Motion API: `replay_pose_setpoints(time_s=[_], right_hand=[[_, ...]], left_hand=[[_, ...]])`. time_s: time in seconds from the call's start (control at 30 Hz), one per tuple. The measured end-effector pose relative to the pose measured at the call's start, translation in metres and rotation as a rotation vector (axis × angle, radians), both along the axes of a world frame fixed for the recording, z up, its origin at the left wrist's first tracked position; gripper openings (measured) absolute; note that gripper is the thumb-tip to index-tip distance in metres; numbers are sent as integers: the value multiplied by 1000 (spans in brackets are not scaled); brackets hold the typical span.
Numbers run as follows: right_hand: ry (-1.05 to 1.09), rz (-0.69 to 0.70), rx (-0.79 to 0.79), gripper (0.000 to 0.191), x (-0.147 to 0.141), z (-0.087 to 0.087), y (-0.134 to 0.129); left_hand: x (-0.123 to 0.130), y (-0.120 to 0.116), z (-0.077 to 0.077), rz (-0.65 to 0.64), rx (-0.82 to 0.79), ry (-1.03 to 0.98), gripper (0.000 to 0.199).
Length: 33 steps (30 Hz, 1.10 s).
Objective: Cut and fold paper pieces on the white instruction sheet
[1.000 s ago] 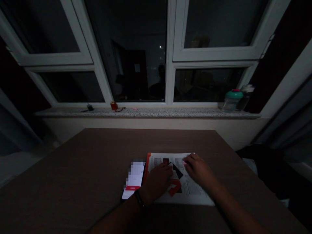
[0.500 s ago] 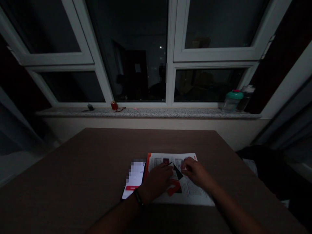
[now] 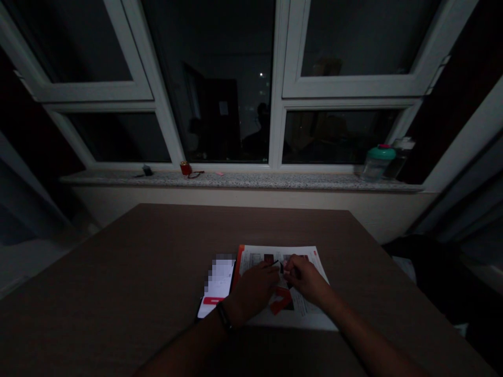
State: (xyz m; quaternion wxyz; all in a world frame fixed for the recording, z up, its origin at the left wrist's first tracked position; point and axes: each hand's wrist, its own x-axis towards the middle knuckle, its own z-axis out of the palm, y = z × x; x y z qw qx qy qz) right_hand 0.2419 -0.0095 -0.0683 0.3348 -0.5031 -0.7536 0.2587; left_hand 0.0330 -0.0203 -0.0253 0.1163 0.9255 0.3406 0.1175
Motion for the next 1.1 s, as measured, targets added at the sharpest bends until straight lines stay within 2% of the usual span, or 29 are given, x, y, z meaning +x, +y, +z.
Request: replay_pose_setpoints(time_s=[0.23,0.37,0.47,0.6,0.83,0.97,1.1], right_hand=[[-32,130,-56,15,6,2,1],[20,249,-87,16,10,4,-7],[27,284,-127,15,11,7,-12],[12,252,-123,14,9,10,-13],[-19,64,1,13,3,0,3],[-4,79,47,13,5,-4,7],[-4,139,-26,15,9,0,0]], left_hand=[[0,0,-2,2,-2,2,21],[0,2,-6,19,-9,-1,21],[0,2,-6,33,-23,0,18],[0,2,-5,32,-23,-6,14],[0,1,-5,35,-7,-27,15],[0,1,-4,40,-4,-16,12],[0,2,-5,25,-16,-13,14]])
